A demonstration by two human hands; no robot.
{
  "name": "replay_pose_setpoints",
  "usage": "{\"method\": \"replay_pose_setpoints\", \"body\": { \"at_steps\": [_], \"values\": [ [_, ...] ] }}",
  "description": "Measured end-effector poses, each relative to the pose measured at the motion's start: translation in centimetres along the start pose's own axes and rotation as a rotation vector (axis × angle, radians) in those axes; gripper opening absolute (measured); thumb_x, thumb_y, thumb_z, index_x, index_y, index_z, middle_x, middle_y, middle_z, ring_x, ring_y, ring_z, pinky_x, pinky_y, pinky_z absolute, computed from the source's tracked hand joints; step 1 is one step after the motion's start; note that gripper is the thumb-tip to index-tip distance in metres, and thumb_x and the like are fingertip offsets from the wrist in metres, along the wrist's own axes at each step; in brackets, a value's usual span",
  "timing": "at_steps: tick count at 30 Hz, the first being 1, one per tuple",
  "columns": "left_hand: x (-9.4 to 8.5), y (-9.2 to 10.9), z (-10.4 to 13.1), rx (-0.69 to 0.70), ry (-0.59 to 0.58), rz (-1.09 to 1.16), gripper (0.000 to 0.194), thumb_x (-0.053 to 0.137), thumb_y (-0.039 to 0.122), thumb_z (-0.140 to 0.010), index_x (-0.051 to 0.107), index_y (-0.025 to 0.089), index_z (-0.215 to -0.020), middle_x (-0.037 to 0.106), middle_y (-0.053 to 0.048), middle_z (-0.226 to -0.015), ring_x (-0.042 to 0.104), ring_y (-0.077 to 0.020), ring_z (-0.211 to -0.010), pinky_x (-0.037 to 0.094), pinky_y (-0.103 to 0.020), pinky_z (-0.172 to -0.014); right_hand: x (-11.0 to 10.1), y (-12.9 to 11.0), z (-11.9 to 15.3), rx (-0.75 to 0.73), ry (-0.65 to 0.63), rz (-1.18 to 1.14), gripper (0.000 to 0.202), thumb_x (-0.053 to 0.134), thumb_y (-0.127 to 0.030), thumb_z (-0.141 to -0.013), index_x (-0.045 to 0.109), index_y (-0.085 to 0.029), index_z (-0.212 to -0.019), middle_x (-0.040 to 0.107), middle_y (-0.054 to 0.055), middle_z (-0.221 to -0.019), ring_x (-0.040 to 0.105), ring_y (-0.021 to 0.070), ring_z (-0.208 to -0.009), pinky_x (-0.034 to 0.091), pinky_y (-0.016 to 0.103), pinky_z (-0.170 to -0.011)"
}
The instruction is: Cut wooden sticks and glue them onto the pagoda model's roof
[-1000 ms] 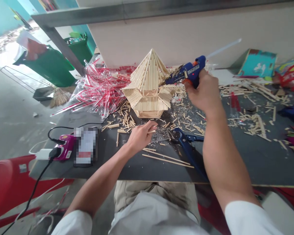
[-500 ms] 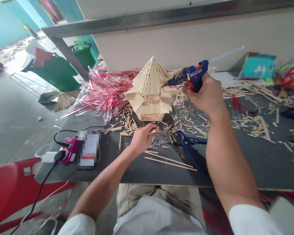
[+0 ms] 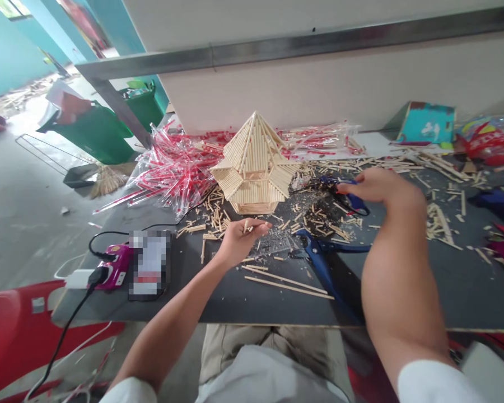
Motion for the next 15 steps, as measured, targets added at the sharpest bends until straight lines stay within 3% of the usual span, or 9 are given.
{"method": "replay_pose_setpoints", "body": {
  "at_steps": [2,4,5,7,9,12,15],
  "values": [
    [0.1,0.0,0.1,-0.053,-0.005,0.108,0.038,0.077,0.051,-0.087,0.079,0.013,-0.094,0.078,-0.008,-0.087,0.065,-0.0129,-0.071,0.05,-0.024,-0.066,-2.0,-2.3,2.5,-0.013,0.122,-0.017,0.03,0.069,-0.05,-0.088,0.068,-0.021,-0.08,0.074,0.014,-0.088,0.067,0.0304,-0.082,0.05,0.046,-0.076],
    [0.2,0.1,0.3,-0.106,-0.016,0.195,0.04,0.078,0.052,-0.087,0.077,0.013,-0.095,0.075,-0.006,-0.083,0.052,-0.006,-0.054,0.04,-0.02,-0.051,-3.6,-6.6,5.7,-0.225,0.211,-0.207,0.021,0.074,-0.042,-0.086,0.071,-0.023,-0.095,0.076,0.007,-0.096,0.069,0.0231,-0.084,0.052,0.039,-0.079],
    [0.2,0.1,0.4,-0.128,-0.025,0.24,0.04,0.078,0.053,-0.087,0.075,0.013,-0.096,0.073,-0.005,-0.082,0.045,-0.0036,-0.048,0.034,-0.019,-0.045,-3.9,-9.3,7.5,-0.393,0.194,-0.31,0.02,0.078,-0.038,-0.084,0.071,-0.023,-0.094,0.076,0.005,-0.092,0.069,0.0209,-0.08,0.052,0.037,-0.076],
    [0.2,0.2,0.5,-0.143,-0.038,0.339,0.041,0.079,0.053,-0.086,0.073,0.013,-0.095,0.069,-0.002,-0.077,0.034,-0.0013,-0.043,0.026,-0.018,-0.04,-3.0,-14.4,10.7,-0.728,0.035,-0.343,0.013,0.076,-0.029,-0.086,0.071,-0.023,-0.097,0.074,0.002,-0.091,0.067,0.0181,-0.079,0.05,0.034,-0.074],
    [0.2,0.3,0.4,-0.138,-0.06,0.429,0.041,0.082,0.053,-0.083,0.07,0.014,-0.091,0.057,0.004,-0.064,0.029,-0.0008,-0.041,0.024,-0.017,-0.039,-1.4,-17.9,12.9,-0.922,-0.053,-0.278,0.009,0.072,-0.021,-0.089,0.069,-0.02,-0.097,0.073,0.004,-0.097,0.066,0.0189,-0.088,0.049,0.034,-0.078],
    [-0.2,0.4,0.2,-0.128,-0.059,0.5,0.042,0.084,0.052,-0.082,0.065,0.015,-0.086,0.036,0.01,-0.053,0.021,-0.0005,-0.041,0.021,-0.016,-0.04,1.1,-20.0,13.3,-0.917,-0.086,-0.165,0.015,0.068,-0.011,-0.089,0.066,-0.015,-0.104,0.069,0.009,-0.108,0.065,0.0215,-0.092,0.047,0.035,-0.077],
    [-0.7,0.7,-0.1,-0.119,-0.02,0.501,0.045,0.084,0.054,-0.081,0.063,0.015,-0.085,0.036,0.01,-0.053,0.021,-0.0005,-0.041,0.02,-0.016,-0.04,2.3,-20.2,12.6,-0.857,-0.103,-0.182,0.018,0.069,-0.012,-0.09,0.065,-0.013,-0.108,0.066,0.011,-0.109,0.065,0.0229,-0.095,0.047,0.035,-0.079]
  ]
}}
Point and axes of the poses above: each hand's wrist, its own z-axis away from the middle knuckle, its own x-axis out of the palm, y = z × x, the point moved 5 cm from there along -z, towards the middle knuckle
